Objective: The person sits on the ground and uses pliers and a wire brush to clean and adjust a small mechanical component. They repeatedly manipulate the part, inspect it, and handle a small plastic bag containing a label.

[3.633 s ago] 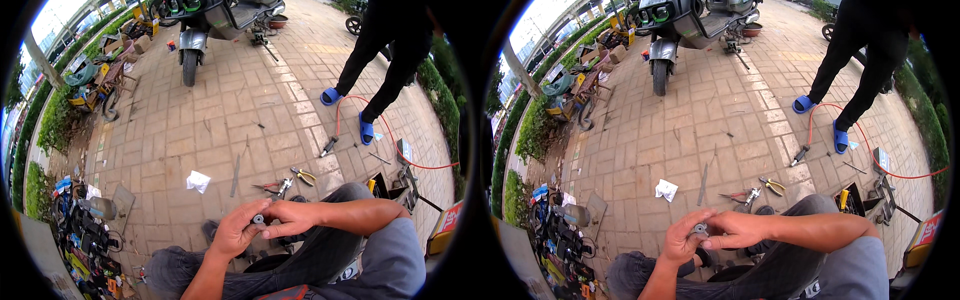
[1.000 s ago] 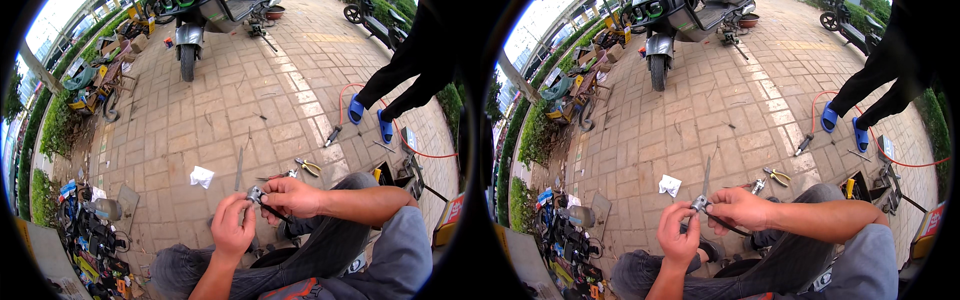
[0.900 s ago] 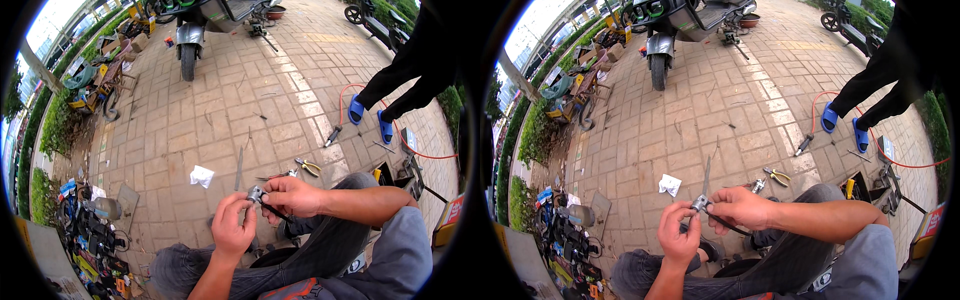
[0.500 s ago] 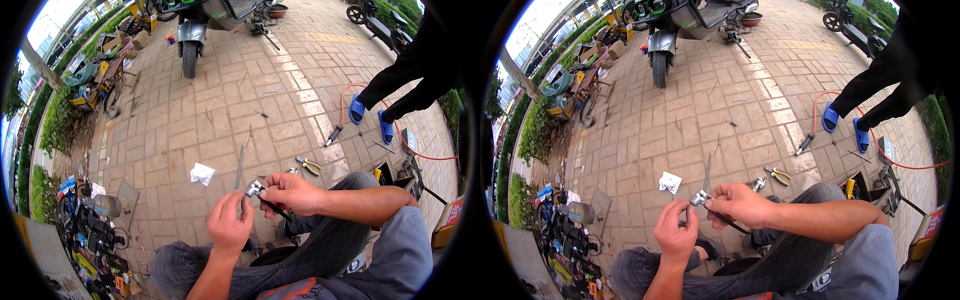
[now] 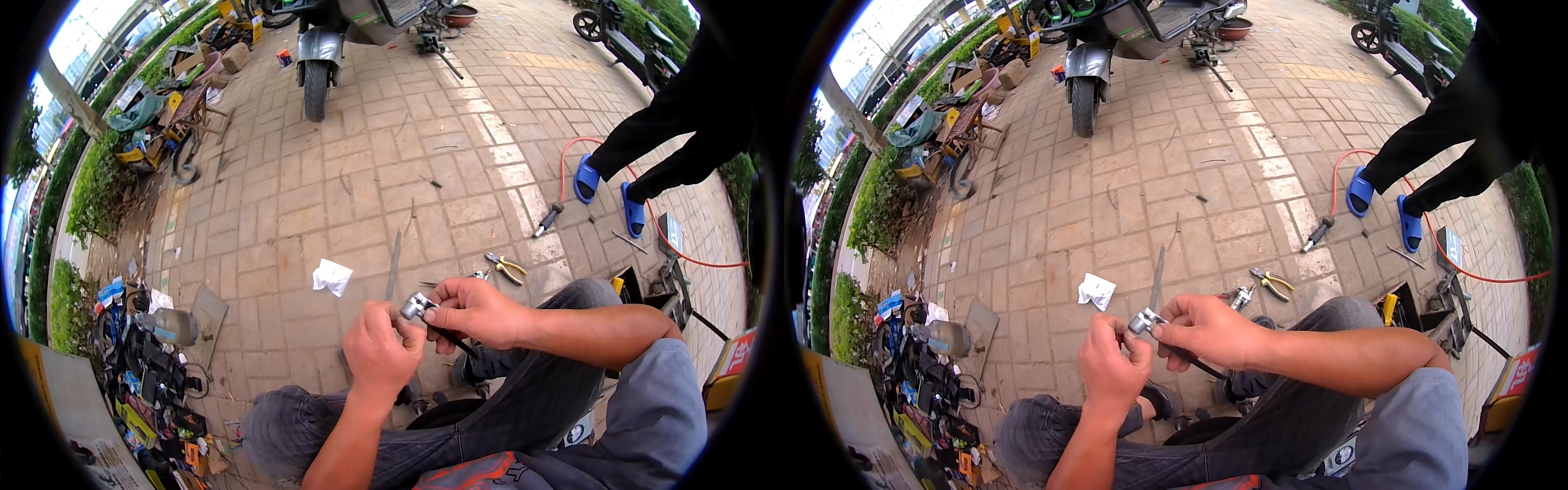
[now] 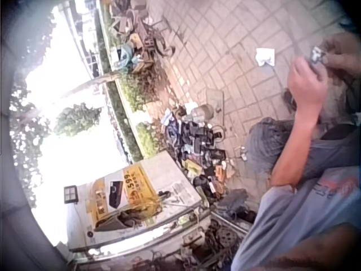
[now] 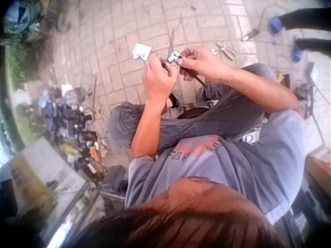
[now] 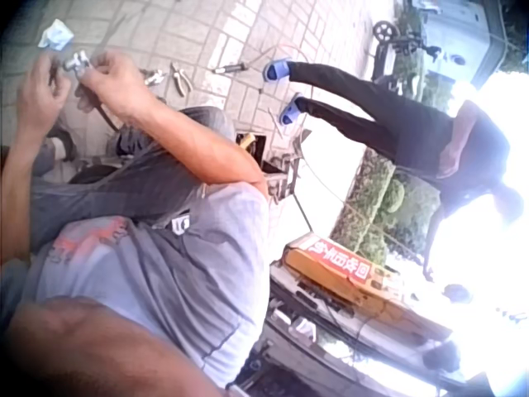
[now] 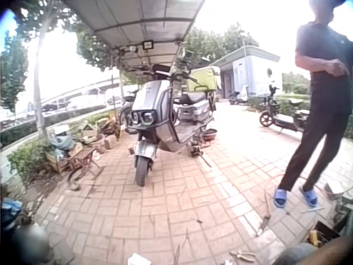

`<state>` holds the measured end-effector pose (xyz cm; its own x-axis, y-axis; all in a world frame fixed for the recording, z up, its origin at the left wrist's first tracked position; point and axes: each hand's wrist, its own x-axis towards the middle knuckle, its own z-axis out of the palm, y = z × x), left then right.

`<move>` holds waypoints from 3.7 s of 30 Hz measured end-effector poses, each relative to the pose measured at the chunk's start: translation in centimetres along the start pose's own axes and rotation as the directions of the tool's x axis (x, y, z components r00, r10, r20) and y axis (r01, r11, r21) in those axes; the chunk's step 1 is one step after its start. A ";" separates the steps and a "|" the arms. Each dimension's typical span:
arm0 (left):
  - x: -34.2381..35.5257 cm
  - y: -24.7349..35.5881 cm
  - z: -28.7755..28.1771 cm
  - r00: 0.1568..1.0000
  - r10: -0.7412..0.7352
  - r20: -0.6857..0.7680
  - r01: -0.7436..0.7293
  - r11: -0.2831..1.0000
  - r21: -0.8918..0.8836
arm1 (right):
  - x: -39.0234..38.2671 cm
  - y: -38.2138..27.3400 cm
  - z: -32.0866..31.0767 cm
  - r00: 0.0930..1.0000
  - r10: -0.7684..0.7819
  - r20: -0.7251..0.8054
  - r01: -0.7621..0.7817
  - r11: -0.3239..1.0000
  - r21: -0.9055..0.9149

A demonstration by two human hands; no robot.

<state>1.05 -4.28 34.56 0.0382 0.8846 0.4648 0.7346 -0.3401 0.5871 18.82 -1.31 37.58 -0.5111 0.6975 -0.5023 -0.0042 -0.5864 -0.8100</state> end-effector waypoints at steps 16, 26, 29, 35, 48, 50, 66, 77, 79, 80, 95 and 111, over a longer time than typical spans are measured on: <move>-0.3 -0.3 0.5 0.997 -0.014 -0.074 -0.019 0.906 -0.422 | 0.4 0.1 -0.6 0.999 0.052 0.007 -0.053 0.987 0.155; 0.0 -0.5 0.0 0.995 0.066 -0.075 -0.087 0.945 -0.317 | 0.2 0.0 -0.3 0.997 0.073 0.009 -0.073 0.986 0.147; 0.3 -0.1 -0.4 1.000 0.024 -0.013 -0.027 0.938 -0.346 | 0.0 -0.1 -0.5 0.998 0.061 -0.011 -0.059 0.992 0.114; 0.1 0.3 -0.3 0.997 -0.060 0.052 0.076 0.917 -0.393 | -0.1 -0.2 -0.4 0.998 0.058 -0.018 -0.057 0.995 0.081; -0.1 -0.2 0.7 0.994 0.055 -0.099 -0.077 0.967 -0.242 | 0.1 -0.1 0.0 0.999 0.030 -0.041 -0.024 0.992 0.122; -0.2 -0.2 0.7 0.993 0.057 -0.101 -0.081 0.966 -0.246 | -0.2 -0.5 0.3 1.000 0.003 -0.022 -0.001 0.996 0.094; -0.5 0.3 0.6 0.995 0.017 -0.097 -0.041 0.968 -0.247 | 0.1 -0.5 -0.7 0.987 0.008 -0.160 0.029 0.973 0.229; -0.1 0.4 0.8 0.990 0.042 -0.133 -0.080 0.954 -0.290 | -0.2 -0.1 -0.2 0.998 -0.041 -0.048 0.044 0.997 0.068; 0.0 0.5 0.8 0.991 0.031 -0.133 -0.070 0.952 -0.297 | -0.1 0.0 -0.2 0.997 -0.054 -0.048 0.056 0.997 0.046; 0.0 0.5 0.8 0.991 0.026 -0.132 -0.065 0.952 -0.300 | -0.1 0.1 -0.1 0.996 -0.067 -0.052 0.068 0.998 0.009; -0.6 1.3 1.4 0.989 0.077 -0.125 -0.114 0.940 -0.321 | 0.2 0.0 -0.1 0.995 -0.095 -0.042 0.097 0.993 0.060; -0.3 0.8 0.7 0.991 -0.023 -0.134 -0.035 0.909 -0.414 | -0.4 -0.4 -0.1 0.998 -0.056 -0.017 0.057 0.995 0.081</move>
<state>2.14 -4.57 34.40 -0.0705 0.8414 0.5358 0.3861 -0.4723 0.7924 19.09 -1.34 38.06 -0.4954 0.7360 -0.4615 -0.1030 -0.5773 -0.8100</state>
